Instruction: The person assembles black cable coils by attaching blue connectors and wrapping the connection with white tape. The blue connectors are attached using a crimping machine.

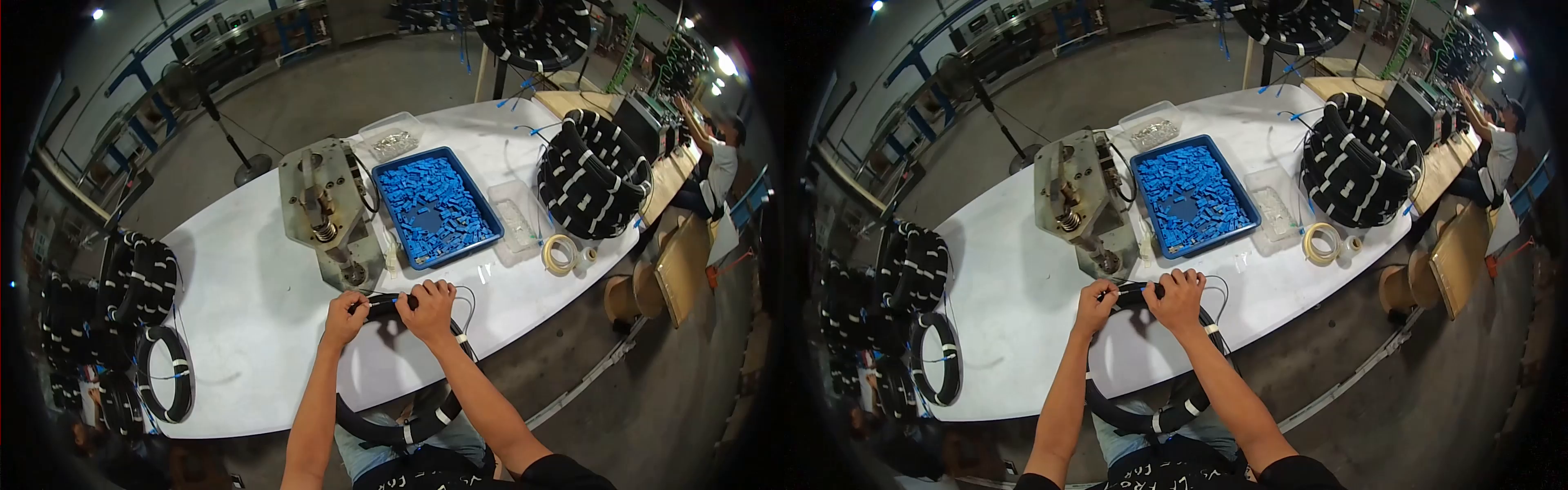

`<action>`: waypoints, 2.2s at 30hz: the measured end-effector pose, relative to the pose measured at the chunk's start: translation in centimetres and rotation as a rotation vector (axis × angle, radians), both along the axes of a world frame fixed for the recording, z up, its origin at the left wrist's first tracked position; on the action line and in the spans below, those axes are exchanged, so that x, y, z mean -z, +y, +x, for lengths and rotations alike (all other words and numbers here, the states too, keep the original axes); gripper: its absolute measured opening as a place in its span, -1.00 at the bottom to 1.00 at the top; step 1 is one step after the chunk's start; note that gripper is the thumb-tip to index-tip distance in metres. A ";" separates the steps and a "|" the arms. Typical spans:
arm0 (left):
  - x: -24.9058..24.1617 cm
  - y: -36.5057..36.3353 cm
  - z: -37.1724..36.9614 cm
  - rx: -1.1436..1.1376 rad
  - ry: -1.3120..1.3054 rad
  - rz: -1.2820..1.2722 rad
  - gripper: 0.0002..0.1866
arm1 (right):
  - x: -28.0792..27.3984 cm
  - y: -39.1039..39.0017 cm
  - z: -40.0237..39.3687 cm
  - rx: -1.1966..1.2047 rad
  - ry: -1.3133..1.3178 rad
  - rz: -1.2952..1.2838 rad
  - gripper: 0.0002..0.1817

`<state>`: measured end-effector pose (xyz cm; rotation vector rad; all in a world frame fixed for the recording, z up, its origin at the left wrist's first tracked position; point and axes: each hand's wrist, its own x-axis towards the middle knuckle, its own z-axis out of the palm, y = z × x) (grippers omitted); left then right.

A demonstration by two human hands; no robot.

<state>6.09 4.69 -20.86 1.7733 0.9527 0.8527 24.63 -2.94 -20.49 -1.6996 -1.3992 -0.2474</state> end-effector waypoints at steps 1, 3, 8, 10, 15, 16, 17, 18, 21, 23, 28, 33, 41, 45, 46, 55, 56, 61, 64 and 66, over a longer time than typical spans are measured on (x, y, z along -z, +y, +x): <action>0.2 -0.1 0.4 0.028 -0.011 -0.024 -0.85 | -0.1 -0.6 0.4 0.010 0.004 -0.002 -0.76; -0.3 -0.6 1.3 0.086 0.037 -0.055 -0.87 | -0.4 -1.8 1.2 0.051 0.053 -0.043 -0.77; -1.9 -1.7 4.8 0.155 0.065 -0.005 -0.88 | -0.9 -4.0 3.6 0.107 0.132 -0.128 -0.81; -2.5 -2.1 6.3 0.165 0.060 0.014 -0.88 | -0.9 -4.5 4.7 0.134 0.134 -0.125 -0.82; -2.6 -1.9 9.4 0.178 0.065 0.073 -0.89 | -1.0 -4.8 7.1 0.196 0.166 -0.121 -0.84; -2.6 -1.8 10.1 0.159 0.033 0.077 -0.90 | -1.1 -4.7 7.6 0.201 0.166 -0.132 -0.85; -2.4 -1.5 10.6 0.164 0.037 0.072 -0.90 | -1.1 -4.4 7.9 0.205 0.170 -0.136 -0.85; -2.2 -1.2 11.1 0.121 -0.017 0.111 -0.90 | -1.2 -4.1 8.3 0.200 0.203 -0.145 -0.84; -2.6 -0.2 12.4 0.065 -0.118 0.146 -0.91 | -1.8 -3.4 9.3 0.192 0.252 -0.181 -0.85; -2.3 0.5 13.1 0.039 -0.162 0.139 -0.92 | -2.1 -3.1 9.6 0.061 0.428 -0.193 -0.87; -1.1 2.5 14.9 0.011 -0.410 -0.028 -0.92 | -3.3 -2.3 9.0 -0.034 0.377 -0.285 -0.87; -0.8 2.0 15.9 0.045 -0.572 -0.178 -0.91 | -3.4 -0.5 8.8 -0.120 0.505 -0.250 -0.87; -1.3 2.1 14.2 0.041 -0.321 0.009 -0.71 | -3.1 1.7 7.2 -0.207 0.774 -0.362 -0.79; -1.7 2.3 14.1 0.031 -0.227 -0.006 -0.74 | -3.3 2.0 7.2 -0.186 0.746 -0.320 -0.83; -1.7 2.4 14.3 0.020 -0.238 0.026 -0.76 | -3.2 2.0 7.3 -0.187 0.748 -0.319 -0.83; -1.3 2.8 14.2 -0.091 -0.144 0.107 -0.80 | -2.8 1.7 8.0 -0.225 0.631 -0.324 -0.84; -1.3 2.8 14.2 -0.092 -0.141 0.105 -0.80 | -3.0 2.0 8.1 -0.199 0.664 -0.318 -0.84; -1.5 2.8 14.4 -0.117 -0.106 -0.004 -0.77 | -2.9 4.5 9.9 -0.152 0.308 -0.375 -0.83; -1.6 2.9 14.2 -0.110 -0.110 -0.142 -0.75 | -2.0 6.5 10.8 -0.132 0.175 -0.421 -0.75; -1.3 2.9 14.1 -0.076 -0.105 -0.163 -0.75 | -1.0 8.0 11.1 -0.124 0.109 -0.452 -0.64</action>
